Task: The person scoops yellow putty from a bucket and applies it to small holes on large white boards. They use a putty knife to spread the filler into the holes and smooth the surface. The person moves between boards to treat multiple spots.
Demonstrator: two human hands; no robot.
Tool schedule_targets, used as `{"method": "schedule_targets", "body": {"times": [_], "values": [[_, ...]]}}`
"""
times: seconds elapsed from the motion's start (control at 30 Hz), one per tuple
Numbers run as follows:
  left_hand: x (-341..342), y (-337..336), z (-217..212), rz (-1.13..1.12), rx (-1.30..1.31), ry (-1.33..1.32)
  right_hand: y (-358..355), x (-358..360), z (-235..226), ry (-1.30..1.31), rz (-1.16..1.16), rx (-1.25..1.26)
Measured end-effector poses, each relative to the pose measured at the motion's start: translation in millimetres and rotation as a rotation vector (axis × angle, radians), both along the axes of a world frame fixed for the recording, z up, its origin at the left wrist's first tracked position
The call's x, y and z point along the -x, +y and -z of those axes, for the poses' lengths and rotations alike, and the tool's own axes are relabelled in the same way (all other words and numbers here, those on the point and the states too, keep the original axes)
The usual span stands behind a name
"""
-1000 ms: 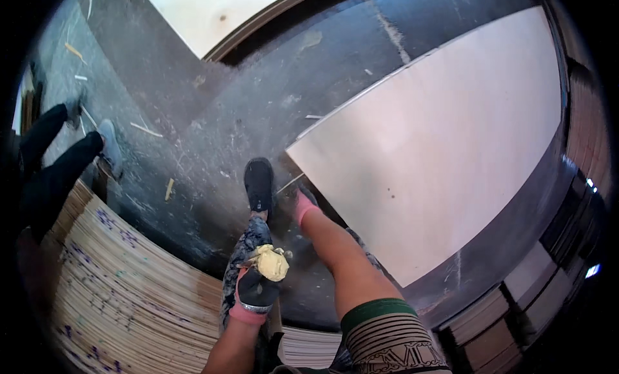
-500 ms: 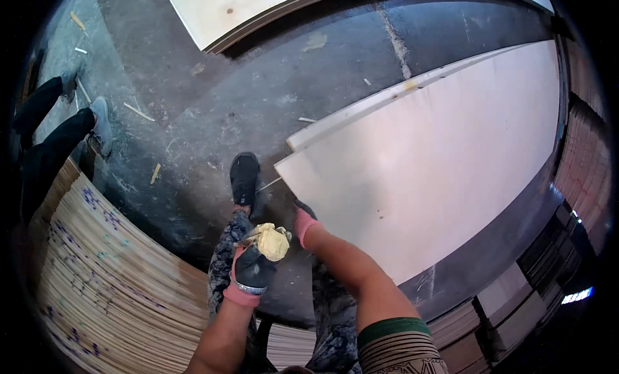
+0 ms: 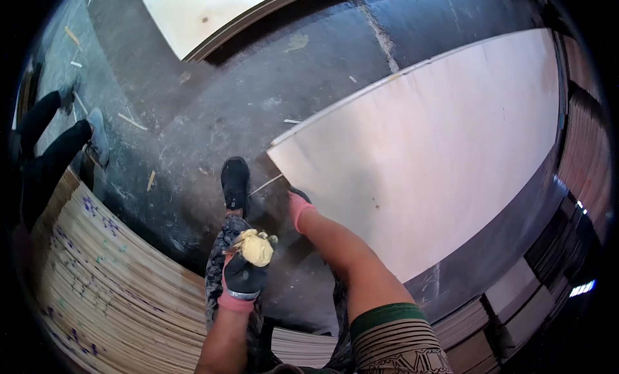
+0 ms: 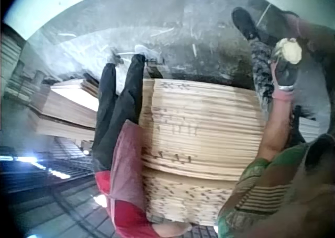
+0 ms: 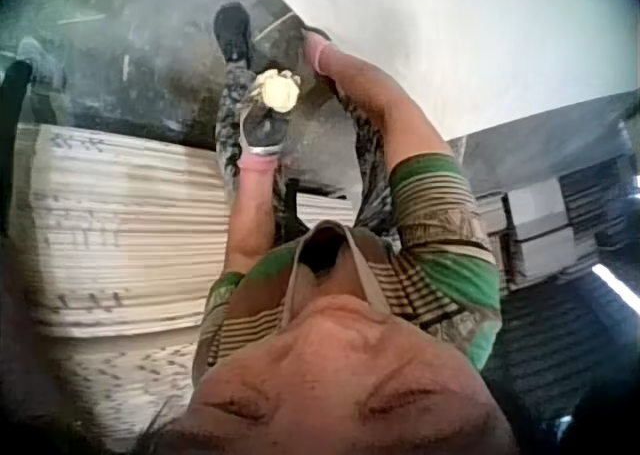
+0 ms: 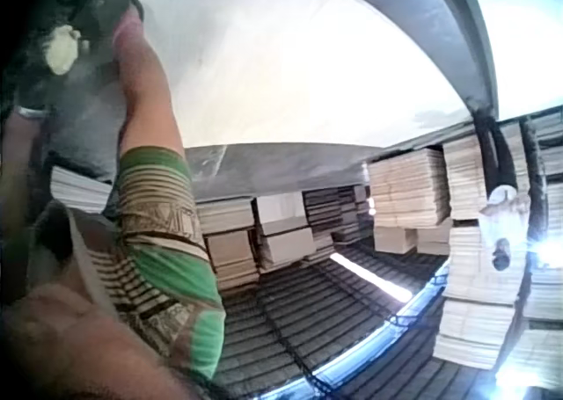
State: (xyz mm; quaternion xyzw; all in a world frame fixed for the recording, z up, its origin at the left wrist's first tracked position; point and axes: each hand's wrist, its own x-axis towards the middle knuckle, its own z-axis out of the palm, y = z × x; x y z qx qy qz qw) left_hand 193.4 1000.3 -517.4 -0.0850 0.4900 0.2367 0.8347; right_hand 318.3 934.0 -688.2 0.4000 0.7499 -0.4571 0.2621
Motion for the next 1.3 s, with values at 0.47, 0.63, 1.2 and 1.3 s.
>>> {"method": "schedule_targets", "body": {"times": [0.47,0.63,1.2,1.3], "values": [[13.4,10.9,-120.9,0.496,-0.205,-0.316,-223.9,-52.4,-248.1,-0.166,1.970,0.334],[-9.1,39.3,-257.1,0.714,-0.172,-0.200,-307.6,-28.2,-378.3,-0.095,2.511,0.321],[-115.6,-41.6,-445.4,1.628,-1.754,-0.196,-409.0,118.3,-451.6,-0.005,3.214,0.208],[-122.9,-54.8,-453.0,1.566,-1.580,-0.307,-416.0,115.6,-471.9,-0.069,3.249,0.311]]}}
